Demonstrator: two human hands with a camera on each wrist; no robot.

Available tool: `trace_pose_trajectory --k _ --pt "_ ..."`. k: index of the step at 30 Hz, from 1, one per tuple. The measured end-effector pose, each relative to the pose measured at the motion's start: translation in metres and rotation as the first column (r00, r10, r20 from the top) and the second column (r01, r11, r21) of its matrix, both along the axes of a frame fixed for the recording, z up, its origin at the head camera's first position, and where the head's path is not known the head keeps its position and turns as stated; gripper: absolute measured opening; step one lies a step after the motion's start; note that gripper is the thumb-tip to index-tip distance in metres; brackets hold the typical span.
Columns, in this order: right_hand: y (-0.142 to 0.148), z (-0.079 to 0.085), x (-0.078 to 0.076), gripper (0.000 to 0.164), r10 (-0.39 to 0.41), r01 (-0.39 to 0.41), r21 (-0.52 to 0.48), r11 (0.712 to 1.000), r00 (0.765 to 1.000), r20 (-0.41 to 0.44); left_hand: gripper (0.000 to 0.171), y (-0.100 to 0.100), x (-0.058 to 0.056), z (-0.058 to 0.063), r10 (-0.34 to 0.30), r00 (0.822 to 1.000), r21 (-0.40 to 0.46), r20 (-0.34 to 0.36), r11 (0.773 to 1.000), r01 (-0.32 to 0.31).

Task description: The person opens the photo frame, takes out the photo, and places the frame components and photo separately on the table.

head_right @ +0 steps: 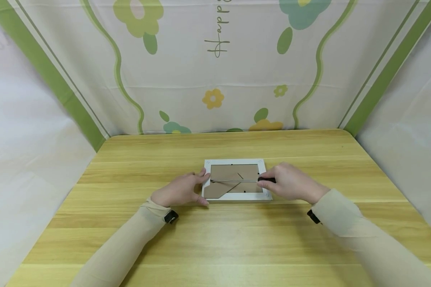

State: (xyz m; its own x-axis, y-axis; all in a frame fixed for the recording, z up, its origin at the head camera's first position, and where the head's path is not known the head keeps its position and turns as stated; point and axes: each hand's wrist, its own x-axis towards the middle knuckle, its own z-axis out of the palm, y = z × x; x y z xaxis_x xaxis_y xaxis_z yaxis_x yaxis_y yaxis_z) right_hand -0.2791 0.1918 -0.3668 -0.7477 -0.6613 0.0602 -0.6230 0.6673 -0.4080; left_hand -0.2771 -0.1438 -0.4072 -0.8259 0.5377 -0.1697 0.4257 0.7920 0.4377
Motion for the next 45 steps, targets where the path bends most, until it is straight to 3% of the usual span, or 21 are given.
trace_pose_trajectory --k 5,13,18,30,39,45 --pt "-0.003 0.004 -0.005 0.028 0.047 -0.046 0.007 0.999 0.998 -0.035 0.096 0.000 -0.001 -0.002 0.013 1.000 0.013 0.004 1.000 -0.013" --pt "-0.018 0.031 -0.008 0.017 0.184 -0.172 0.095 0.980 0.973 -0.136 0.097 0.000 -0.003 -0.003 -0.004 1.000 0.007 -0.020 1.000 0.004" --pt "-0.030 0.050 -0.008 0.040 0.247 -0.227 0.135 0.964 0.957 -0.155 0.097 0.000 -0.004 -0.003 -0.010 1.000 0.009 -0.026 1.000 0.011" --pt "-0.066 0.086 -0.006 0.052 0.170 -0.131 0.297 0.946 0.979 -0.111 0.097 0.001 -0.004 -0.003 -0.001 1.000 -0.016 -0.030 1.000 0.001" --pt "-0.086 0.106 -0.012 0.034 0.160 -0.096 0.439 0.893 0.981 -0.111 0.097 0.004 -0.002 -0.001 -0.003 0.999 -0.038 -0.040 0.999 0.001" --pt "-0.099 0.114 -0.020 0.044 0.135 -0.068 0.501 0.863 0.986 -0.099 0.097 0.003 -0.002 0.001 -0.002 0.999 -0.049 -0.039 0.999 0.000"
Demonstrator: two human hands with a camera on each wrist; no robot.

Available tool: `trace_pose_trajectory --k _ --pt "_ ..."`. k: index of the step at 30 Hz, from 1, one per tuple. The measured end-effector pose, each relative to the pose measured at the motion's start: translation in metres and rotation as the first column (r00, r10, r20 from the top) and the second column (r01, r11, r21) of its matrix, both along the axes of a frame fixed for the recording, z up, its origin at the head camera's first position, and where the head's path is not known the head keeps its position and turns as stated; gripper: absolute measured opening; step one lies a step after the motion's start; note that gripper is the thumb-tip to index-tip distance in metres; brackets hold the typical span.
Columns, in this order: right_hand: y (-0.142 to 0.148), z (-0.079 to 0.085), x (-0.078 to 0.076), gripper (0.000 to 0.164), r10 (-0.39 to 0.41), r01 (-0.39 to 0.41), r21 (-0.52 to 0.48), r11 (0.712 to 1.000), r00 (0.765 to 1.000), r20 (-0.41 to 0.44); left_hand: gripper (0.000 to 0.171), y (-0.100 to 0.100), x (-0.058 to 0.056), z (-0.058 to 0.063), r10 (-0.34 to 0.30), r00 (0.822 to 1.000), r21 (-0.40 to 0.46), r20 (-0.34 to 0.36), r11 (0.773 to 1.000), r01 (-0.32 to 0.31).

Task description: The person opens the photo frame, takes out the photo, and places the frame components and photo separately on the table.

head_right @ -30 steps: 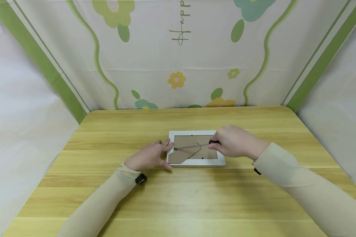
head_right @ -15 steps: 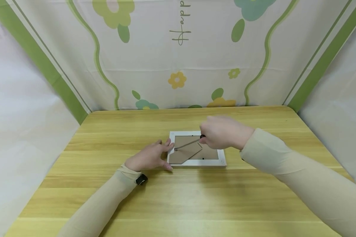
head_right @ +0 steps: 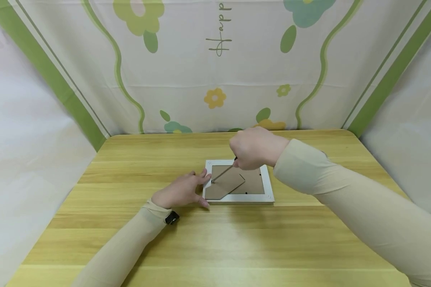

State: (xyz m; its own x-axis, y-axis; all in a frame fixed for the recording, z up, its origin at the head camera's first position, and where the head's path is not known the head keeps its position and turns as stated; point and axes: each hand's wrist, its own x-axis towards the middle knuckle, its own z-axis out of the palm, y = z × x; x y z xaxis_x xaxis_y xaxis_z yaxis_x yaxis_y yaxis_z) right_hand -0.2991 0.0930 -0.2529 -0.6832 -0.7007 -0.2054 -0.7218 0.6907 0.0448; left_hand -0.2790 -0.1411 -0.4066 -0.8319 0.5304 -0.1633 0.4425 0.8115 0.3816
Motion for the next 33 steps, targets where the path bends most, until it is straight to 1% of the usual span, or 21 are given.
trace_pose_trajectory --k 3,5,8,14,16,23,33 --pt "-0.008 0.003 -0.003 0.054 -0.018 0.018 0.035 0.999 1.000 0.010 0.097 -0.001 0.000 0.000 -0.001 1.000 0.002 0.004 1.000 0.001" --pt "-0.013 0.006 -0.003 0.054 -0.025 0.024 0.054 0.998 1.000 0.017 0.097 -0.001 0.000 0.000 -0.002 1.000 0.006 0.006 1.000 0.002" --pt "-0.021 0.010 -0.004 0.048 -0.026 0.024 0.080 0.997 1.000 0.018 0.097 -0.002 0.000 -0.001 -0.002 1.000 0.009 0.005 1.000 0.002" --pt "-0.036 0.017 -0.005 0.024 -0.019 0.016 0.126 0.992 1.000 0.020 0.097 -0.003 0.000 -0.002 -0.008 1.000 0.019 -0.002 1.000 0.008" --pt "-0.040 0.020 -0.004 0.019 -0.020 0.017 0.138 0.990 1.000 0.021 0.097 -0.004 0.000 -0.002 -0.009 1.000 0.030 0.003 1.000 0.009" --pt "-0.058 0.027 -0.001 0.014 -0.036 0.032 0.180 0.983 0.999 0.014 0.097 -0.005 0.001 0.000 -0.010 1.000 0.058 0.014 0.998 0.009" --pt "-0.076 0.032 0.001 0.011 -0.039 0.041 0.244 0.969 0.999 -0.014 0.099 -0.004 0.000 0.000 -0.015 1.000 0.036 0.002 0.999 0.015"
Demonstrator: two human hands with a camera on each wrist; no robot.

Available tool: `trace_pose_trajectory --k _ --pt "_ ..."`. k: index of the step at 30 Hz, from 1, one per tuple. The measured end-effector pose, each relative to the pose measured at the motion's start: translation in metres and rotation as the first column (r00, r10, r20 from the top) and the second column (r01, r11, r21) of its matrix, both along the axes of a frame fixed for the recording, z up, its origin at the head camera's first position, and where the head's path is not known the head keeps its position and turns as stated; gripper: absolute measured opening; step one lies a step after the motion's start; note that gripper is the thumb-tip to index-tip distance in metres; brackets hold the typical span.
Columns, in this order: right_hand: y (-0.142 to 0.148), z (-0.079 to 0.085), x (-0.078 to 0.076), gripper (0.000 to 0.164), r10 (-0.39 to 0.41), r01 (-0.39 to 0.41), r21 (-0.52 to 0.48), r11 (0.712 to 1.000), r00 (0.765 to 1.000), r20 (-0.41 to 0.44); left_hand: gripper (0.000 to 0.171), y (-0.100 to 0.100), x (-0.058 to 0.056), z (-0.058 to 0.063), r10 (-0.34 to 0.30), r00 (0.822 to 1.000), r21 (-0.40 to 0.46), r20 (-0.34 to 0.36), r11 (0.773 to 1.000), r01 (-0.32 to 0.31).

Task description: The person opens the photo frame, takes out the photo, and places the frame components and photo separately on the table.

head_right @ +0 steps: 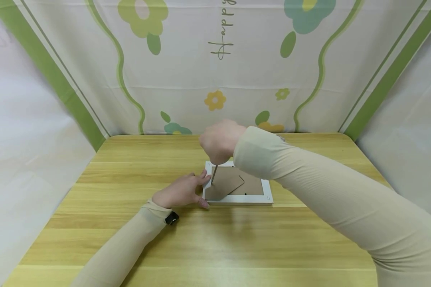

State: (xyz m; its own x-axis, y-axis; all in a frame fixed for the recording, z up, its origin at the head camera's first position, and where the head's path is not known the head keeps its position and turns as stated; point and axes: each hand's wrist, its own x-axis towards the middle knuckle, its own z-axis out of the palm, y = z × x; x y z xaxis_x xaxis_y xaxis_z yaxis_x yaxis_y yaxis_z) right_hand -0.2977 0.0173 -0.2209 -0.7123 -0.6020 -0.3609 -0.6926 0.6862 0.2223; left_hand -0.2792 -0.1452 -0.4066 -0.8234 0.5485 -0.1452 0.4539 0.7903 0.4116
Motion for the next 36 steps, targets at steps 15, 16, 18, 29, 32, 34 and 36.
trace_pose_trajectory --k 15,16,18,29,32,34,36 --pt "-0.022 0.003 0.008 0.012 0.021 -0.020 0.063 0.998 1.000 -0.012 0.099 -0.001 0.000 0.001 0.022 0.999 0.014 0.038 1.000 -0.022" --pt "-0.023 0.003 0.008 0.011 0.024 -0.023 0.069 0.997 1.000 -0.015 0.099 -0.002 0.000 0.001 0.023 0.999 0.017 0.040 1.000 -0.024" --pt "-0.025 0.003 0.009 0.010 0.030 -0.028 0.081 0.996 0.999 -0.019 0.099 -0.002 0.001 0.001 0.025 0.999 0.022 0.043 0.999 -0.026" --pt "-0.035 0.004 0.011 0.010 0.058 -0.052 0.120 0.991 0.997 -0.047 0.098 -0.004 0.002 0.001 0.028 0.998 0.046 0.051 0.998 -0.030" --pt "-0.038 0.003 0.012 0.007 0.066 -0.059 0.130 0.990 0.997 -0.050 0.097 -0.004 0.002 0.001 0.033 0.998 0.051 0.058 0.998 -0.036" --pt "-0.039 0.003 0.012 0.005 0.070 -0.062 0.134 0.989 0.996 -0.056 0.097 -0.004 0.002 0.001 0.038 0.997 0.052 0.067 0.998 -0.041" --pt "-0.040 0.002 0.013 0.006 0.069 -0.061 0.134 0.989 0.996 -0.055 0.097 -0.004 0.002 0.001 0.046 0.996 0.060 0.078 0.997 -0.051"
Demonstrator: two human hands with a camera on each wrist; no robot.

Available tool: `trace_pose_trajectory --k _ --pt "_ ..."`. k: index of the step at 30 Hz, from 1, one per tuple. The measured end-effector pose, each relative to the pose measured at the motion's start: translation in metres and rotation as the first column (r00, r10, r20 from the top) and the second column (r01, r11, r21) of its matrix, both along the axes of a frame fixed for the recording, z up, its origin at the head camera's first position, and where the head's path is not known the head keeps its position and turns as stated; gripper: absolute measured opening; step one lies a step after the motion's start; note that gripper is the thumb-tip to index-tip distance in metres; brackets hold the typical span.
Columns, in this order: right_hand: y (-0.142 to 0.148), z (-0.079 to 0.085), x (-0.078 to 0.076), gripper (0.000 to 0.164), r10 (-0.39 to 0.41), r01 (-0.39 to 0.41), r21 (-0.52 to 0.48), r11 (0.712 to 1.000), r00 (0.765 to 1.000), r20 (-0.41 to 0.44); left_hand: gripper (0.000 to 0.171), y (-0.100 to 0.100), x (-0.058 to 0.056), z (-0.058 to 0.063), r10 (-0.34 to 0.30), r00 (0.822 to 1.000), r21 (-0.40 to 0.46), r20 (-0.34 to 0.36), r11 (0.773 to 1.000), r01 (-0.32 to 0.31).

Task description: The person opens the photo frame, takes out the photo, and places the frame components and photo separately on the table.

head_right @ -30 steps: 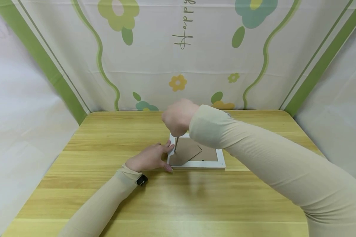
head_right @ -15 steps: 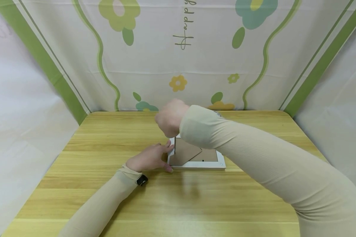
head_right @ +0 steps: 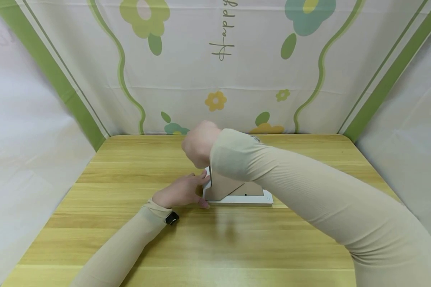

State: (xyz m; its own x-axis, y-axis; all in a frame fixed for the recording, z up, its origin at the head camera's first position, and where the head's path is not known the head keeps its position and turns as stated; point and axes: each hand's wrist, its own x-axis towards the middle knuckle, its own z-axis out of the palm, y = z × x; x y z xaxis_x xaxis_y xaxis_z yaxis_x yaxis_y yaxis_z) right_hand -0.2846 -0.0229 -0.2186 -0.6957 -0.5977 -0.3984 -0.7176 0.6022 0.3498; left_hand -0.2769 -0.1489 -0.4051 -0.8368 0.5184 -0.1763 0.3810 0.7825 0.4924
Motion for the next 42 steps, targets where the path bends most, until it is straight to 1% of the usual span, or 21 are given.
trace_pose_trajectory --k 6,12,15,18,20,25,26,28,30,32,35,39,42 --pt "-0.004 0.000 0.002 0.011 -0.001 0.001 0.019 1.000 1.000 0.003 0.098 0.000 0.001 0.001 0.009 1.000 0.010 0.010 1.000 -0.009" --pt "-0.005 0.000 0.002 0.008 -0.001 0.001 0.022 1.000 1.000 -0.006 0.098 0.000 0.001 0.001 0.010 1.000 0.009 0.006 1.000 -0.010" --pt "-0.001 0.001 0.000 0.007 -0.017 0.017 0.006 1.000 1.000 0.008 0.098 0.000 0.000 0.001 0.006 1.000 0.002 0.000 1.000 -0.006" --pt "0.008 0.002 -0.004 0.007 -0.049 0.049 -0.017 0.999 0.998 0.028 0.098 0.001 -0.001 0.000 -0.001 1.000 -0.014 -0.001 1.000 0.001" --pt "0.018 0.004 -0.007 0.003 -0.075 0.077 -0.037 0.996 0.996 0.048 0.098 0.002 -0.001 0.000 -0.007 1.000 -0.021 -0.006 1.000 0.007" --pt "0.045 0.007 -0.013 0.026 -0.123 0.131 -0.097 0.987 0.989 0.085 0.099 0.003 0.000 0.002 -0.024 0.999 -0.035 -0.030 0.999 0.023" --pt "0.050 0.008 -0.014 0.028 -0.131 0.140 -0.105 0.985 0.987 0.089 0.099 0.002 0.000 0.002 -0.025 0.999 -0.039 -0.034 0.999 0.024" --pt "0.061 0.011 -0.014 0.025 -0.145 0.156 -0.121 0.980 0.984 0.100 0.098 0.003 0.001 0.002 -0.025 0.999 -0.046 -0.034 0.999 0.023" --pt "0.071 0.013 -0.013 0.026 -0.151 0.165 -0.134 0.977 0.983 0.107 0.097 0.003 0.001 0.001 -0.021 0.999 -0.050 -0.033 0.999 0.019" --pt "0.079 0.014 -0.013 0.031 -0.150 0.164 -0.141 0.976 0.983 0.107 0.097 0.004 0.001 0.001 -0.019 0.999 -0.050 -0.032 0.999 0.018" --pt "0.087 0.013 -0.012 0.037 -0.140 0.159 -0.155 0.975 0.982 0.125 0.097 0.004 0.001 0.001 -0.020 0.999 -0.049 -0.035 0.999 0.018" --pt "0.094 0.008 -0.011 0.037 -0.140 0.171 -0.184 0.968 0.975 0.170 0.096 0.004 0.001 0.001 -0.028 0.998 -0.054 -0.047 0.998 0.026" --pt "0.098 0.005 -0.011 0.035 -0.126 0.161 -0.207 0.965 0.977 0.173 0.096 0.004 0.000 0.000 -0.030 0.998 -0.056 -0.051 0.998 0.027"
